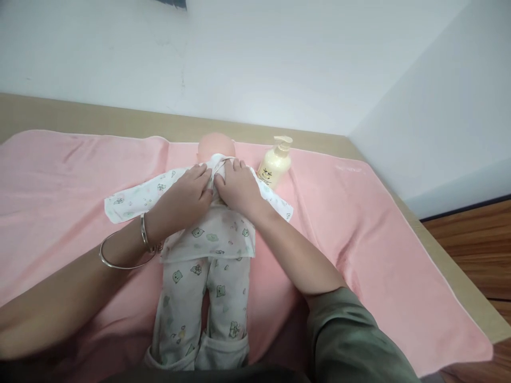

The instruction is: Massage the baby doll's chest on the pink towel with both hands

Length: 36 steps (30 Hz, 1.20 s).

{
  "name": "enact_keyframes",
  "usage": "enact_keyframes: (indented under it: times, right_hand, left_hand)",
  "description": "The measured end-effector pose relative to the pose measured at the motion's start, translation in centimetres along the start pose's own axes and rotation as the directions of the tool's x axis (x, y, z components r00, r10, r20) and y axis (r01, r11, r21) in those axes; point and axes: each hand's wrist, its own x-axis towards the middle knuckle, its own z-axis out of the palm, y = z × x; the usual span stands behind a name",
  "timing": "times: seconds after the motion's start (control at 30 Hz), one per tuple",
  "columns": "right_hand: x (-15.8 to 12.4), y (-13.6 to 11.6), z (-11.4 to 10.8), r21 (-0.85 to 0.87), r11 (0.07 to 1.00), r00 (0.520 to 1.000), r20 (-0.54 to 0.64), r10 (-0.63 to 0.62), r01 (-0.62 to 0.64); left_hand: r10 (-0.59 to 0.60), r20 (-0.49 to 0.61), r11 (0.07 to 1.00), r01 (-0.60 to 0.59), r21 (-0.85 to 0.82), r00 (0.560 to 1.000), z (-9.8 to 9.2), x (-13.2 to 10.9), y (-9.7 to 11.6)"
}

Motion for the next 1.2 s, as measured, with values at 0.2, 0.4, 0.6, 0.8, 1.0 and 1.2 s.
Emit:
enact_keyframes:
  times: [0.2, 0.4, 0.6, 0.8, 1.0, 1.2]
  right_hand:
    - [-3.3, -2.3, -0.7, -0.091, 0.983, 0.987, 0.031, -0.160, 0.162]
    - [-2.0, -1.7, -2.3, 0.095, 0.994, 0.991, 0.115, -0.063, 0.052]
    - [0.3, 0.2, -0.6, 0.134, 0.987, 0.995, 0.064, 0.076, -0.084]
    - [0.2, 0.4, 0.3, 0.114, 0.992, 0.998, 0.015, 0.058, -0.059]
    - [0.1, 0.1, -0.1, 0.095, 0.993, 0.997, 0.032, 0.064, -0.067]
    - [-0.1, 0.2, -0.3, 0.057, 0.998, 0.999, 0.029, 0.024, -0.025]
  left_hand:
    - [-0.170, 0.014, 0.967, 0.169, -0.189, 0.985, 0.5, 1.9, -2.6]
    - [-0.242, -0.081, 0.959, 0.225, -0.171, 0.967, 2.7, 1.8, -3.6]
    - [-0.296, -0.145, 0.941, 0.262, -0.215, 0.944, 3.3, 1.5, -3.4]
    - [-0.262, -0.113, 0.954, 0.239, -0.183, 0.958, 3.1, 1.7, -3.2]
    - [-0.257, -0.096, 0.958, 0.240, -0.159, 0.962, 3.1, 1.7, -3.2]
    - [-0.249, -0.078, 0.959, 0.235, -0.156, 0.965, 3.0, 1.5, -3.4]
